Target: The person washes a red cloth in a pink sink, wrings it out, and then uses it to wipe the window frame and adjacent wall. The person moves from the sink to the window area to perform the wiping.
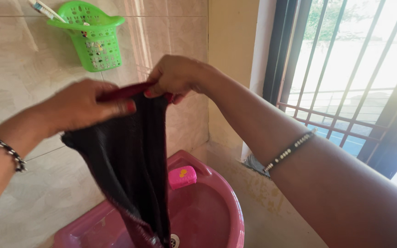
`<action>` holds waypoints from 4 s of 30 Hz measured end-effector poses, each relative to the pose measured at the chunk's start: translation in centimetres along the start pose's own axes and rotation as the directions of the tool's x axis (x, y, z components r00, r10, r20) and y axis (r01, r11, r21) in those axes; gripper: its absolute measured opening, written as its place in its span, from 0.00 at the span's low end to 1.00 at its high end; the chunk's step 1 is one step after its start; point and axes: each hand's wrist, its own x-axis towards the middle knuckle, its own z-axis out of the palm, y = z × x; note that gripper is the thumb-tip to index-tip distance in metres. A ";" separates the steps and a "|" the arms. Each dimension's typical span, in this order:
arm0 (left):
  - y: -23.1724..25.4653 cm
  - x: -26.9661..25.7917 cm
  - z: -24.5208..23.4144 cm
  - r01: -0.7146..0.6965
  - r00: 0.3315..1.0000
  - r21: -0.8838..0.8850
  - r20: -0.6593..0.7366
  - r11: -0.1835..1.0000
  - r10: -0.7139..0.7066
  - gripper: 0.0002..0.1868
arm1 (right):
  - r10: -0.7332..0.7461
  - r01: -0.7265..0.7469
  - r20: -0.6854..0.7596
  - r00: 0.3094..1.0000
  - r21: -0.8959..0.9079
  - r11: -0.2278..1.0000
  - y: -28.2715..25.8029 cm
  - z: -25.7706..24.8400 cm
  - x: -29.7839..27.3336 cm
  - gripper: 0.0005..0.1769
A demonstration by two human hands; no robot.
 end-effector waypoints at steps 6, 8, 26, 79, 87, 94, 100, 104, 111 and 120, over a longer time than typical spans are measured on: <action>-5.6 -2.7 8.4 0.206 0.874 0.121 0.423 0.971 -0.238 0.29 | -0.158 0.202 0.195 0.968 -0.230 0.952 8.2 9.4 -0.3 0.19; -8.9 -4.0 12.6 0.265 0.822 -0.039 0.532 0.963 -0.205 0.21 | 0.188 -0.236 0.289 0.939 0.138 0.962 11.4 14.4 -1.3 0.19; -14.7 -4.6 34.7 0.413 0.878 -0.496 -0.006 0.764 -0.479 0.24 | 0.316 -0.258 0.097 0.944 0.815 0.519 18.4 35.3 -1.5 0.31; -16.2 -2.2 37.1 -0.324 0.360 -0.932 0.036 -0.161 -0.932 0.09 | 0.208 -0.050 -0.011 0.978 0.957 0.287 15.8 40.2 1.6 0.26; -20.3 -3.3 31.6 -0.527 0.441 -0.757 0.146 -0.387 -0.886 0.15 | -0.123 -0.164 0.202 0.972 0.950 0.266 14.4 36.7 0.8 0.20; -18.8 -2.5 26.7 -0.546 0.516 -0.735 0.084 -0.403 -0.852 0.14 | -0.227 -0.107 0.200 0.953 0.925 0.364 14.9 35.7 1.7 0.22; -17.9 -3.8 23.5 -0.581 0.577 -0.685 0.034 -0.439 -0.816 0.15 | -0.264 0.144 0.095 0.960 0.641 0.754 19.5 39.2 2.1 0.24; -15.5 -6.1 21.7 -0.491 0.700 -0.785 -0.099 -0.377 -0.707 0.21 | -0.019 -0.160 0.253 0.967 0.667 0.728 20.1 41.6 2.4 0.26; -15.7 -10.9 27.8 0.714 0.592 -0.630 0.311 0.305 -0.743 0.19 | -0.129 0.098 0.144 0.981 0.204 0.974 17.4 37.8 2.2 0.24; -13.1 -6.2 30.6 0.591 0.806 -0.283 0.222 0.755 -0.548 0.45 | -0.257 0.164 0.102 0.961 0.535 0.828 17.8 35.8 3.2 0.37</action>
